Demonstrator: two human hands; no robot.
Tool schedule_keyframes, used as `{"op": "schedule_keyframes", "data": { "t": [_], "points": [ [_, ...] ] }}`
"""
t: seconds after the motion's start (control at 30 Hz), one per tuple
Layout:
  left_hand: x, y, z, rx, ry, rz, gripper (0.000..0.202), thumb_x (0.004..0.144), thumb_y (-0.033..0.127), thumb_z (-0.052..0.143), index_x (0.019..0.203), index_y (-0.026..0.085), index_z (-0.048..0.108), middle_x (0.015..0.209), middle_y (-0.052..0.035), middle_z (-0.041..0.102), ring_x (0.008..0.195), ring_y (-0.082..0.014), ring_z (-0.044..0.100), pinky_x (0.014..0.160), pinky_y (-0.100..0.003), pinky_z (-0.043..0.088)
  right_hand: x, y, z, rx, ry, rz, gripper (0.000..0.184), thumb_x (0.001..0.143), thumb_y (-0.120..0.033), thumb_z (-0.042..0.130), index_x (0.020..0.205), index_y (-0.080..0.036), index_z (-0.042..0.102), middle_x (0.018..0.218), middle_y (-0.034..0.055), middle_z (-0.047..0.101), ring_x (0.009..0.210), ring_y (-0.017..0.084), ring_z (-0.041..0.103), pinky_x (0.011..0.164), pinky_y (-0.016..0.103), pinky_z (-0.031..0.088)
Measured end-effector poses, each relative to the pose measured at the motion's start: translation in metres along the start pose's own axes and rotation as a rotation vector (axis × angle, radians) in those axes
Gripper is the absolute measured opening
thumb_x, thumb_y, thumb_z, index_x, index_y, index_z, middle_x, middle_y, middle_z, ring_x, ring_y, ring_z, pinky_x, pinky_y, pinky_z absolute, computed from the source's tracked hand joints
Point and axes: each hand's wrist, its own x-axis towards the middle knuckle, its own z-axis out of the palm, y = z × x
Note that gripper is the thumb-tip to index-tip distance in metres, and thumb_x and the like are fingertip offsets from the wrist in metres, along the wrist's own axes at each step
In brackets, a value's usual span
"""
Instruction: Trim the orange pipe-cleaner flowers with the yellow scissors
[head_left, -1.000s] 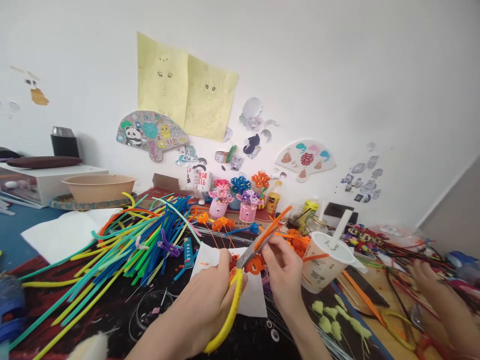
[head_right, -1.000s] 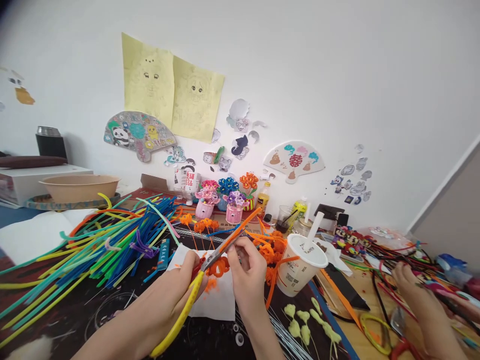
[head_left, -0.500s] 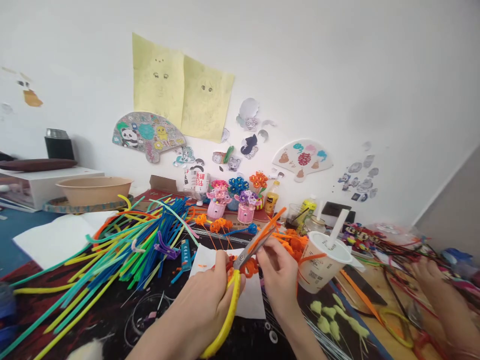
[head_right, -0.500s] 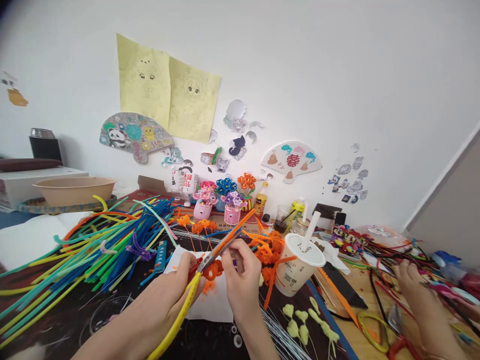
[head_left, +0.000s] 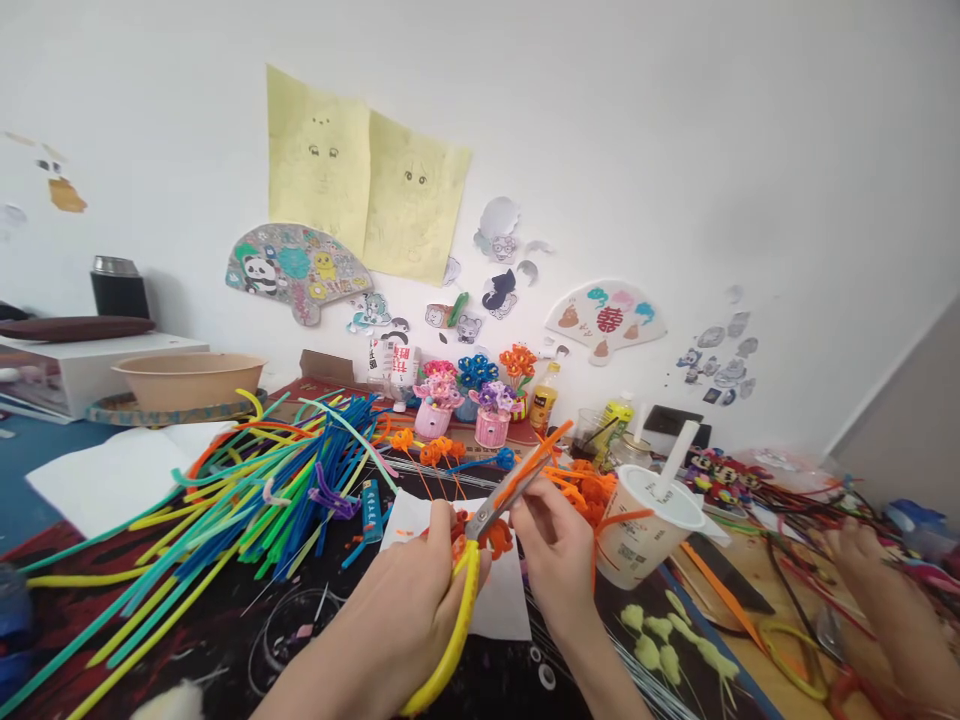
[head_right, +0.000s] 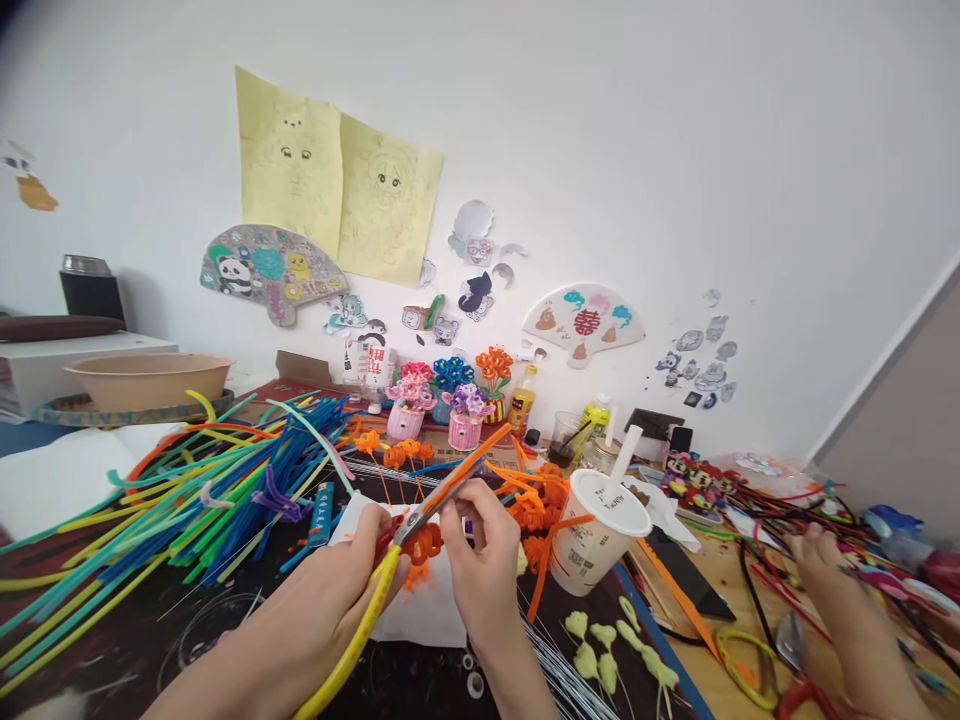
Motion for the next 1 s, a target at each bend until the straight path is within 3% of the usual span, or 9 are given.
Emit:
{"op": "schedule_keyframes", "data": {
  "t": [0.27, 0.53, 0.83, 1.0],
  "points": [
    [-0.002, -0.002, 0.0, -0.044, -0.024, 0.054, 0.03, 0.097, 0.049, 0.019, 0.091, 0.025, 0.035, 0.075, -0.0004, 0.056, 0.066, -0.0186, 0.048, 0.06, -0.029, 0.033, 0.005, 0.0, -0.004, 0.067, 0.011, 0.021, 0.017, 0.085, -0.03, 0.058, 0.074, -0.019, 0.063, 0.07, 0.0001, 0.059, 0.065, 0.015, 0.053, 0.06, 0.024, 0.044],
    [-0.001, 0.003, -0.003, 0.003, -0.052, 0.024, 0.022, 0.097, 0.043, 0.021, 0.091, 0.024, 0.032, 0.076, -0.0026, 0.061, 0.067, -0.0202, 0.054, 0.061, -0.029, 0.035, 0.005, 0.005, -0.005, 0.12, 0.079, 0.071, 0.015, 0.084, -0.032, 0.06, 0.078, -0.018, 0.063, 0.068, -0.0005, 0.057, 0.062, 0.014, 0.05, 0.057, 0.022, 0.043],
    [0.004, -0.007, 0.016, -0.079, 0.035, 0.021, 0.023, 0.097, 0.046, 0.024, 0.09, 0.026, 0.033, 0.077, -0.0012, 0.063, 0.066, -0.0197, 0.056, 0.057, -0.027, 0.033, 0.002, -0.001, -0.001, 0.054, 0.135, 0.012, 0.016, 0.083, -0.029, 0.058, 0.072, -0.018, 0.061, 0.067, -0.0001, 0.057, 0.061, 0.013, 0.049, 0.055, 0.022, 0.041],
    [0.006, -0.007, 0.016, -0.03, 0.067, 0.037, 0.022, 0.096, 0.044, 0.027, 0.089, 0.025, 0.036, 0.073, -0.0006, 0.062, 0.062, -0.0194, 0.056, 0.057, -0.027, 0.031, 0.002, 0.001, -0.001, 0.039, 0.141, 0.005, 0.016, 0.084, -0.029, 0.057, 0.072, -0.018, 0.06, 0.068, 0.0003, 0.058, 0.062, 0.014, 0.051, 0.056, 0.023, 0.042]
  ]
}}
